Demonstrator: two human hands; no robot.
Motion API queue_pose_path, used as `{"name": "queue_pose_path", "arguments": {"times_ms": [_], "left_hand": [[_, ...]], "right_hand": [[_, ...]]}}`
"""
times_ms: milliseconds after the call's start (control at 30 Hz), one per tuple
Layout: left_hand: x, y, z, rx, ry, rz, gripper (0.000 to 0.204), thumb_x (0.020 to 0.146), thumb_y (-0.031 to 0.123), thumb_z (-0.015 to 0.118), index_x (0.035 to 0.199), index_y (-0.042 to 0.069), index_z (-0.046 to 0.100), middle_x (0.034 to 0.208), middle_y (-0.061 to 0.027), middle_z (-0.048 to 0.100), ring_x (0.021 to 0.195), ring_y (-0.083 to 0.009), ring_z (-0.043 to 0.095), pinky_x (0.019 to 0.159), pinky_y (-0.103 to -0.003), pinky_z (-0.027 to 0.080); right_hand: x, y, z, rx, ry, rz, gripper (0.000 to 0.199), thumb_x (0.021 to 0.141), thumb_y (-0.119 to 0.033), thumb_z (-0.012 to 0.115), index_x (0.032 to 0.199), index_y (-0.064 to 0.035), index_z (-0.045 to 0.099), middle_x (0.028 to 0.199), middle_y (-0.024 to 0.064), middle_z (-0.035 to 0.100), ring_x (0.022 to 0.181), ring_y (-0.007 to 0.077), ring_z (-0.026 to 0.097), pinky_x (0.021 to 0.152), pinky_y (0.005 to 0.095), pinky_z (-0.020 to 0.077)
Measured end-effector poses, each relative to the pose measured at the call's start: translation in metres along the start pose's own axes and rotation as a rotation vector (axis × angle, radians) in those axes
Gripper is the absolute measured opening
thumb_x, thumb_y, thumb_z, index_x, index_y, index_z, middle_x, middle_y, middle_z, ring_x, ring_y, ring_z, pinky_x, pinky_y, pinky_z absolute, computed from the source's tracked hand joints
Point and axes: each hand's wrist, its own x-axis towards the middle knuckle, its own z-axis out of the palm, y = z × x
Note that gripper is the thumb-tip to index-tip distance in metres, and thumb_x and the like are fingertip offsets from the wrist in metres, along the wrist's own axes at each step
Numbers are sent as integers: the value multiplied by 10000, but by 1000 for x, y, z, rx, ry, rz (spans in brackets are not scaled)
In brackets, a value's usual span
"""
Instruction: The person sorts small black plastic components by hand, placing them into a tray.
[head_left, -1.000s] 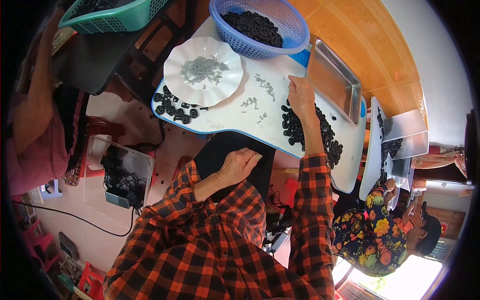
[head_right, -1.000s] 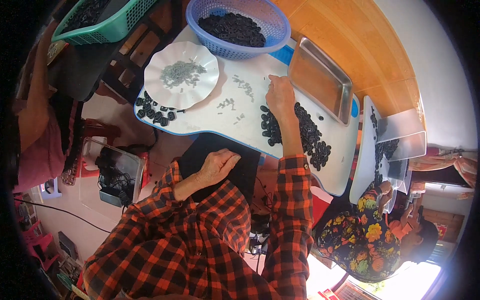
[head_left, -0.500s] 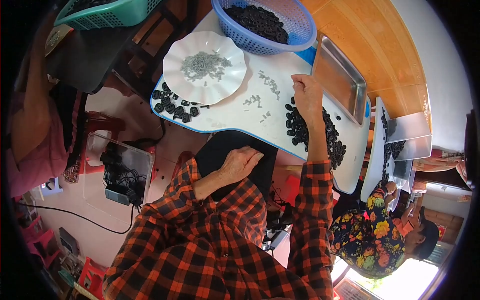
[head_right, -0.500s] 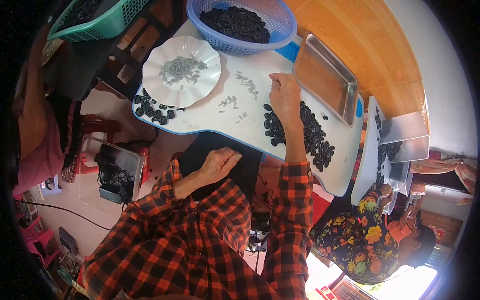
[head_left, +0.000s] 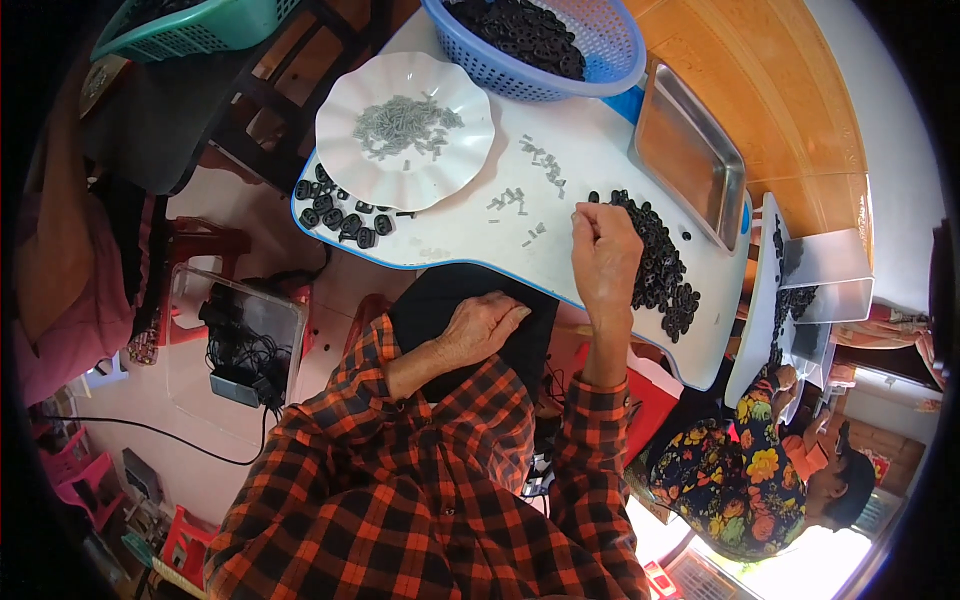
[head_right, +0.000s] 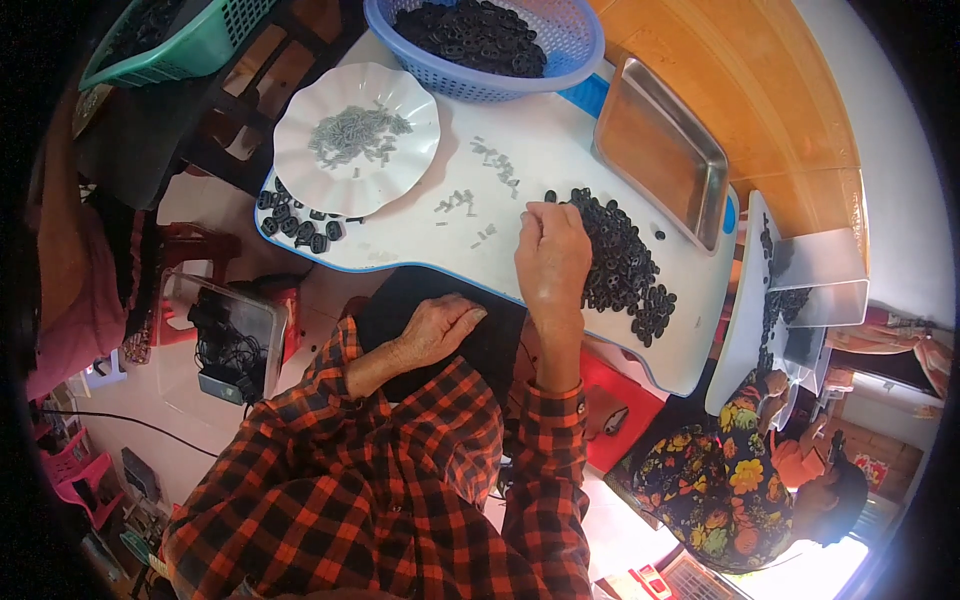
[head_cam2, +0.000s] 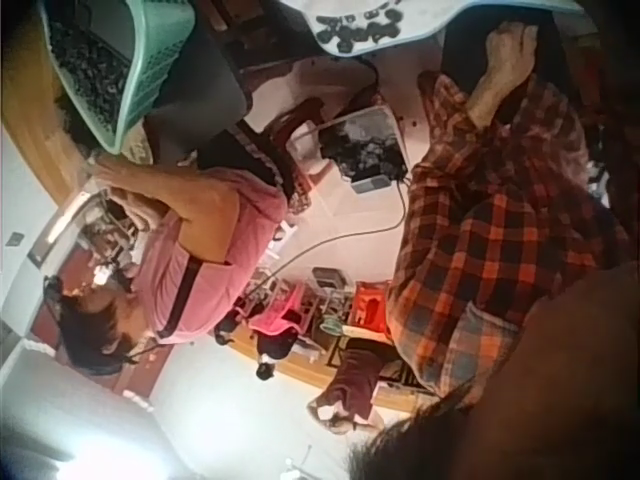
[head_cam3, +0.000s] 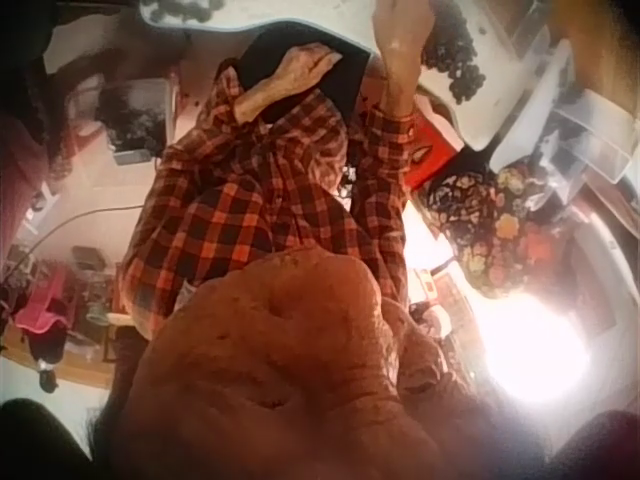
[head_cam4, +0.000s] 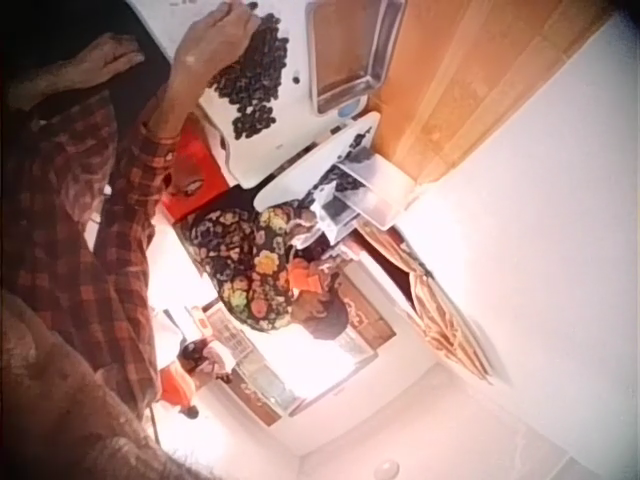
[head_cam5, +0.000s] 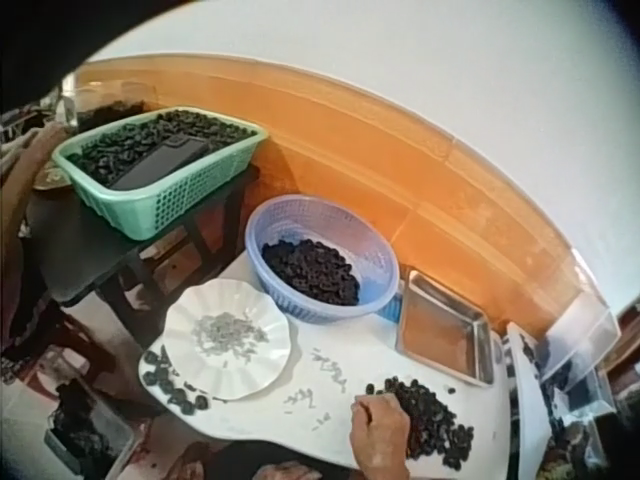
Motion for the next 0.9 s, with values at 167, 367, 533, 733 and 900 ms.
{"name": "queue_pose_path", "arguments": {"times_ms": [167,367,533,733,900], "left_hand": [[2,1,1,-10,-5,-7,214,902,167,567,877,-32,641,770,-166,626,707,-319,632,611,-381,503],[1,-3,2,1,-12,-8,211,903,161,565,872,-34,640,765,-171,627,712,-322,631,616,-379,504],[2,-1,1,-20,-32,-49,229,898,197,560,865,-14,644,774,-174,631,723,-342,624,642,-402,509],[4,1,-1,3,-76,-77,264,911,219,538,868,-19,643,794,-178,639,726,-347,628,654,-405,513],[2,-4,2,-21,-52,-44,271,912,227,538,864,-18,643,795,-180,639,724,-349,628,653,-410,513]], "right_hand": [[3,-3,9,-177,24,-36,196,806,-31,576,993,-30,637,873,162,571,779,331,591,684,400,475],[13,-7,17,-179,-45,-79,257,788,0,570,1030,-48,643,872,149,574,765,318,597,679,399,479],[9,6,17,36,54,33,227,773,17,573,983,-37,642,878,137,574,755,316,597,699,389,484],[8,-10,19,-231,16,-92,206,796,32,544,959,-26,656,822,149,573,721,296,584,672,360,477],[4,-11,13,-77,-19,-45,198,763,28,562,934,-27,644,896,136,566,763,311,597,694,380,487]]}}
